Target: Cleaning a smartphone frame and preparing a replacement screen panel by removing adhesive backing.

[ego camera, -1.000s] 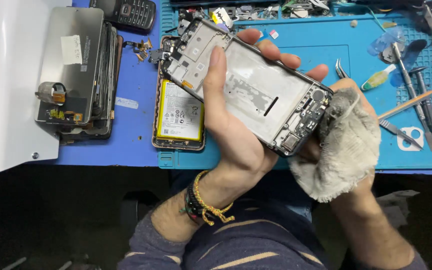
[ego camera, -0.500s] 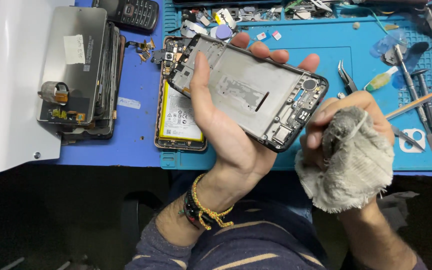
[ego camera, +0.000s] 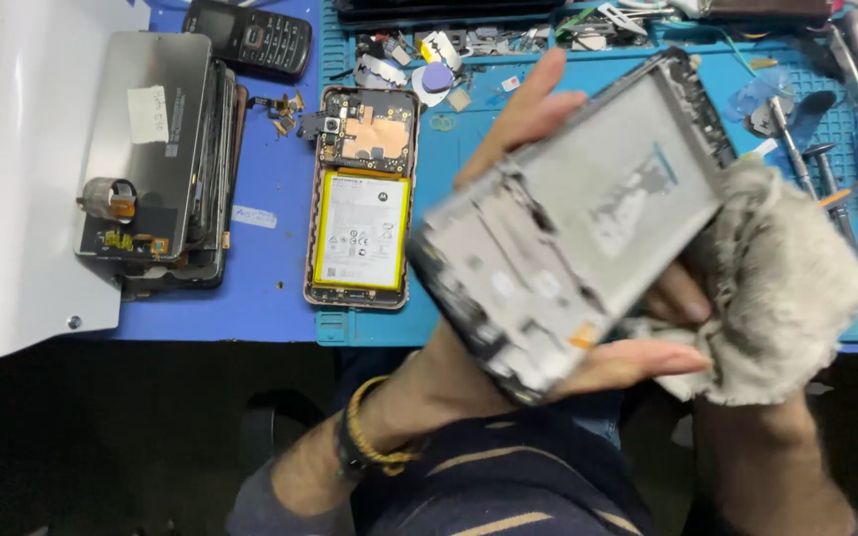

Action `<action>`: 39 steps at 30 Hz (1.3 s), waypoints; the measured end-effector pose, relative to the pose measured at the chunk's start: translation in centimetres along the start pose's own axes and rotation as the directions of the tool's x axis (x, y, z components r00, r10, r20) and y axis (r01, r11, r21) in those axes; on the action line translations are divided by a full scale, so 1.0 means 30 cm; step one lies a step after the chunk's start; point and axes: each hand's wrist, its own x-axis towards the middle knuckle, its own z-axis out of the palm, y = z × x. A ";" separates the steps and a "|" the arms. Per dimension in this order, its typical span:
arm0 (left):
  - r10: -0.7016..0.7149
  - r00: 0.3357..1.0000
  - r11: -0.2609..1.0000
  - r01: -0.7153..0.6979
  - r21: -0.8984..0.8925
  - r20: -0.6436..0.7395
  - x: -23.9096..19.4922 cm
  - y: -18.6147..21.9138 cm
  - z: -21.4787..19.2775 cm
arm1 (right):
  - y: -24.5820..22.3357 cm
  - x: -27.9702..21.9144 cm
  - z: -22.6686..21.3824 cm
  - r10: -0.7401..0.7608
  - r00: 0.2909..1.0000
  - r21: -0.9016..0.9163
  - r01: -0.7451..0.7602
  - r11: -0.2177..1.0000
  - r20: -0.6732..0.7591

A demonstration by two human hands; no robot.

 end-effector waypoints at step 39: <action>-0.399 0.887 0.811 0.459 -0.363 0.232 -0.083 -0.071 -0.109 | -0.285 -0.017 -0.069 0.180 0.838 -0.826 0.431 0.363 0.516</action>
